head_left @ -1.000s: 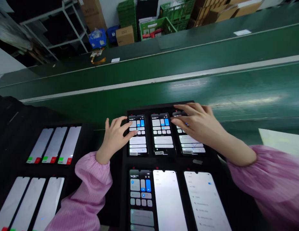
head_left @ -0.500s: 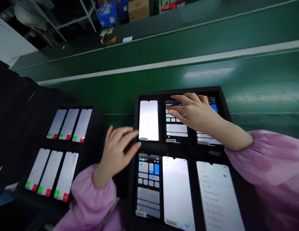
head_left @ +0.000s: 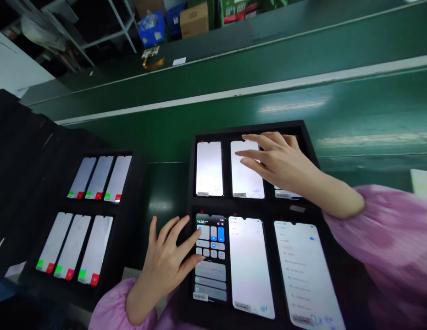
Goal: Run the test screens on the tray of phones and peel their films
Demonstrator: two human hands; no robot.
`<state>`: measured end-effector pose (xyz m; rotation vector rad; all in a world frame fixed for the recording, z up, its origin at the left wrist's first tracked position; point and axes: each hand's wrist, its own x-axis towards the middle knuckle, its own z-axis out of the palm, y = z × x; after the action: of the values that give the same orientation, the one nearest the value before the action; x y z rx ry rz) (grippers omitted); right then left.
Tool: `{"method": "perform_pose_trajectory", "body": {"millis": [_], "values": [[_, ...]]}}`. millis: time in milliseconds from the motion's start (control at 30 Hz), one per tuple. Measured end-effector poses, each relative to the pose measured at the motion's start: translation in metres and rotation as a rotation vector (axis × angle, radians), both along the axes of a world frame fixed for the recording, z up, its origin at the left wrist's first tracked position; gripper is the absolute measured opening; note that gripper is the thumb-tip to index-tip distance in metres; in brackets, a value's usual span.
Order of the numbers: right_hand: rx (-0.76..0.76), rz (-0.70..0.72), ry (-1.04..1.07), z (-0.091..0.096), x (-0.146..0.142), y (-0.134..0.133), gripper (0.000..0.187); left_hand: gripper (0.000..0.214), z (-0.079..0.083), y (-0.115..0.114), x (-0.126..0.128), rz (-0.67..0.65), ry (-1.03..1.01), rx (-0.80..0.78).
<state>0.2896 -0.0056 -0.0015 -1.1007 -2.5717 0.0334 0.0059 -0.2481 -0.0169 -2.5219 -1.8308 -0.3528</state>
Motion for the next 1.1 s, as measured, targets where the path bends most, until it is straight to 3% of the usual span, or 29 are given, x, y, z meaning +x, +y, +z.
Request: {"method": "perform_pose_trajectory", "body": {"millis": [100,167,267,367,433,500,633,733,800,933,1000,1100], "values": [[-0.045,0.143,0.089,0.015,0.022,-0.05,0.058,0.035,-0.002,0.0,-0.001,0.001,-0.018,-0.012],[-0.119,0.252,0.088,0.015,0.036,-0.085,0.054,0.036,-0.004,-0.001,-0.002,-0.004,-0.032,-0.015],[-0.147,0.273,0.065,-0.001,0.048,-0.123,0.045,0.037,-0.004,-0.003,-0.006,-0.031,-0.015,-0.016],[-0.112,0.204,0.086,-0.018,0.049,-0.138,0.044,0.04,0.001,-0.001,-0.013,-0.101,0.047,-0.04],[-0.089,0.182,0.109,-0.021,0.047,-0.139,0.046,0.035,0.008,0.011,-0.015,-0.122,0.039,-0.057],[-0.059,0.195,0.126,-0.019,0.047,-0.137,0.047,0.026,0.015,0.039,-0.009,-0.104,-0.02,-0.023],[-0.001,0.164,0.166,-0.005,0.057,-0.138,0.045,0.032,0.024,0.132,0.024,-0.064,-0.1,0.042],[-0.007,0.094,0.184,0.004,0.076,-0.149,0.04,0.049,0.025,0.2,0.058,-0.128,-0.053,-0.132],[-0.021,0.036,0.186,0.005,0.092,-0.16,0.036,0.053,0.024,0.229,0.078,-0.18,-0.028,-0.187],[-0.039,-0.074,0.186,0.003,0.114,-0.161,0.035,0.049,0.02,0.249,0.096,-0.208,-0.014,-0.182],[-0.053,-0.124,0.164,0.001,0.116,-0.141,0.039,0.05,0.02,0.247,0.094,-0.197,-0.011,-0.166],[-0.068,-0.244,0.08,-0.001,0.105,-0.089,0.049,0.054,0.027,0.23,0.077,-0.177,-0.043,-0.057]]}}
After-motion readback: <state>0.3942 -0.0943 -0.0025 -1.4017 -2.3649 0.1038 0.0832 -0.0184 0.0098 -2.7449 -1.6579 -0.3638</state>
